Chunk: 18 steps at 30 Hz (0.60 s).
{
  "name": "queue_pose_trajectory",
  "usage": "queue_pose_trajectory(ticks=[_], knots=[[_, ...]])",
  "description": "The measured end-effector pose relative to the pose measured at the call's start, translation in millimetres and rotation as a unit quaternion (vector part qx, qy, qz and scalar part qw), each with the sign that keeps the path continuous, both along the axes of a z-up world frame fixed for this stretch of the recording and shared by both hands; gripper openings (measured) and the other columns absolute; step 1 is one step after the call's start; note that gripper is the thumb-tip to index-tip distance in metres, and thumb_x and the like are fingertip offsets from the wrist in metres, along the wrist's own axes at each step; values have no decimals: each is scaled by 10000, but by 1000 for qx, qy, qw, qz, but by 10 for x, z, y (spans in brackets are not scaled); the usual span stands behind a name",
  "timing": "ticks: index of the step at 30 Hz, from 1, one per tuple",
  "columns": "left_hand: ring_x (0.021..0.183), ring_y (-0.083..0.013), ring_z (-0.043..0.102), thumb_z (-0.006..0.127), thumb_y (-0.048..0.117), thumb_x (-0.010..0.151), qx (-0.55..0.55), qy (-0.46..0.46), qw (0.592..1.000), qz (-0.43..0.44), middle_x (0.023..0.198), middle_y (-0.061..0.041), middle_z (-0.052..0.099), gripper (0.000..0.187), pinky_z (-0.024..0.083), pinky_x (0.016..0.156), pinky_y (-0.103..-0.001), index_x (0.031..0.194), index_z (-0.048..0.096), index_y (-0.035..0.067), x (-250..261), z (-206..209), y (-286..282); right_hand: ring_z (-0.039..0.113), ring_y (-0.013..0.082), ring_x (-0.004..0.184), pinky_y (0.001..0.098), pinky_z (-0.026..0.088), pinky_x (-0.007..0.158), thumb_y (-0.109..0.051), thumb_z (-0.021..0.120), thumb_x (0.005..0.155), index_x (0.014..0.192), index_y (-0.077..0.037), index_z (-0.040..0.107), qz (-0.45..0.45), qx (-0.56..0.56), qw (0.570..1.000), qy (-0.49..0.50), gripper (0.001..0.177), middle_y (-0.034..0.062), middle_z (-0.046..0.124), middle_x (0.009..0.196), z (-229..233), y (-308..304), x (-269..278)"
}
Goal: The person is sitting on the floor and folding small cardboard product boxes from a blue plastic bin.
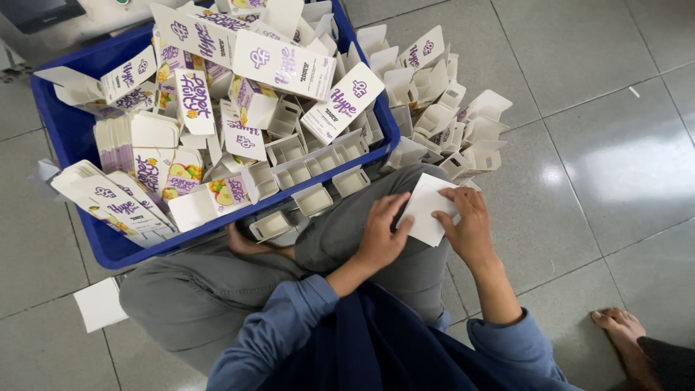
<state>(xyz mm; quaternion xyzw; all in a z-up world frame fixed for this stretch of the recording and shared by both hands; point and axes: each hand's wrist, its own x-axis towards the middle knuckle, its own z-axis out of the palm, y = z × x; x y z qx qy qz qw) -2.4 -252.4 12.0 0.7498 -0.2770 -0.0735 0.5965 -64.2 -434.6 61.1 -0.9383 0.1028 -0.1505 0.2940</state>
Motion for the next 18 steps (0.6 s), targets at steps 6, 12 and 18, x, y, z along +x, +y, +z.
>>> queue_pose_trajectory(ticks=[6,12,18], knots=[[917,-356,700,554,330,1049,42,35,997,-56,1046,-147,711,373,554,780,-433,1300,683,87,503,-59,-233,645,389,1040,475,561,905,-15,841,811,1158,-12,679,-9,59,998,5,383,141,612,1030,96,62,-40],[786,-314,749,688,290,915,12,68,998,-14,825,-109,754,237,585,640,-375,1050,778,117,651,-133,-412,725,391,915,499,575,802,11,810,831,1103,-31,670,13,174,985,3,309,166,706,886,85,-64,-131],[795,-231,753,703,253,972,-55,113,987,98,816,-116,759,236,581,642,-340,1125,772,87,731,-88,201,695,426,1026,553,541,890,61,711,904,1275,98,641,-33,305,951,33,380,304,705,1011,217,-439,-235]])
